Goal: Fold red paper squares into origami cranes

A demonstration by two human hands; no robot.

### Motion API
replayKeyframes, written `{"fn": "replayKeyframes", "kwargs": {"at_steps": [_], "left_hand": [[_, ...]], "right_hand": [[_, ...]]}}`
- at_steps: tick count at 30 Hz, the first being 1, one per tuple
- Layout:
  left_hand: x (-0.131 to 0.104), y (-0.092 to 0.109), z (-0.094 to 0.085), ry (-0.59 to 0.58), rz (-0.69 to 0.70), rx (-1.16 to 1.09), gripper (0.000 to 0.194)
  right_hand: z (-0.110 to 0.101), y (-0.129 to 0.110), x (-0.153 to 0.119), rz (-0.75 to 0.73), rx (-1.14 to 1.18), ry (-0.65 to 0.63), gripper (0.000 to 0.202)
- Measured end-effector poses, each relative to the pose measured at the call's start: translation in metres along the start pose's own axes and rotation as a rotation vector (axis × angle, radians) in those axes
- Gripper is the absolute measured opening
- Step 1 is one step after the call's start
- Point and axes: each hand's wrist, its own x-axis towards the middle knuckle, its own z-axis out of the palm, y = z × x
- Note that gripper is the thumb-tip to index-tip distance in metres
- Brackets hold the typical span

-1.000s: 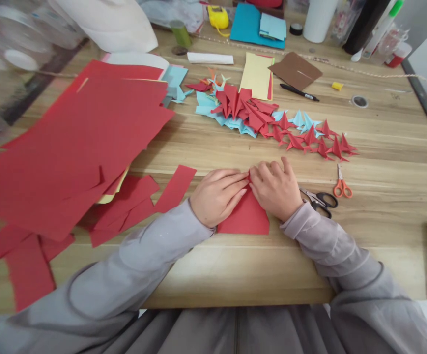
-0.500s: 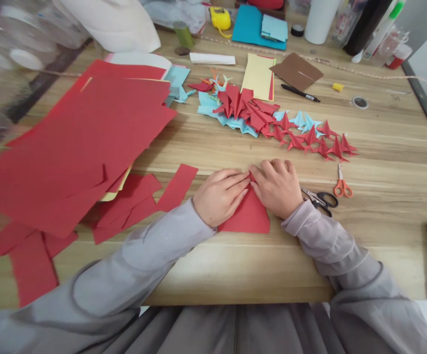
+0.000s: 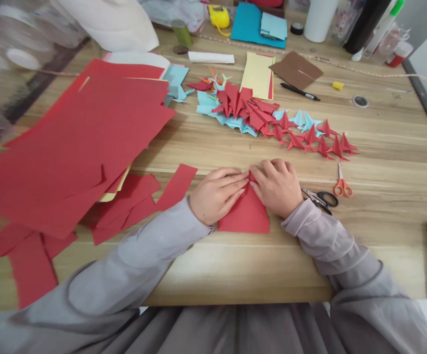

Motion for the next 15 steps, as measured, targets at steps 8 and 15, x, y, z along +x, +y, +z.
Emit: {"fn": "replayKeyframes", "kwargs": {"at_steps": [8, 15], "left_hand": [[-0.002, -0.013, -0.002, -0.068, 0.037, -0.070, 0.029], [-0.003, -0.008, -0.001, -0.025, 0.036, -0.024, 0.029]], "right_hand": [[0.000, 0.000, 0.000, -0.022, -0.010, -0.004, 0.041], [-0.001, -0.001, 0.000, -0.025, -0.006, -0.002, 0.040]]}}
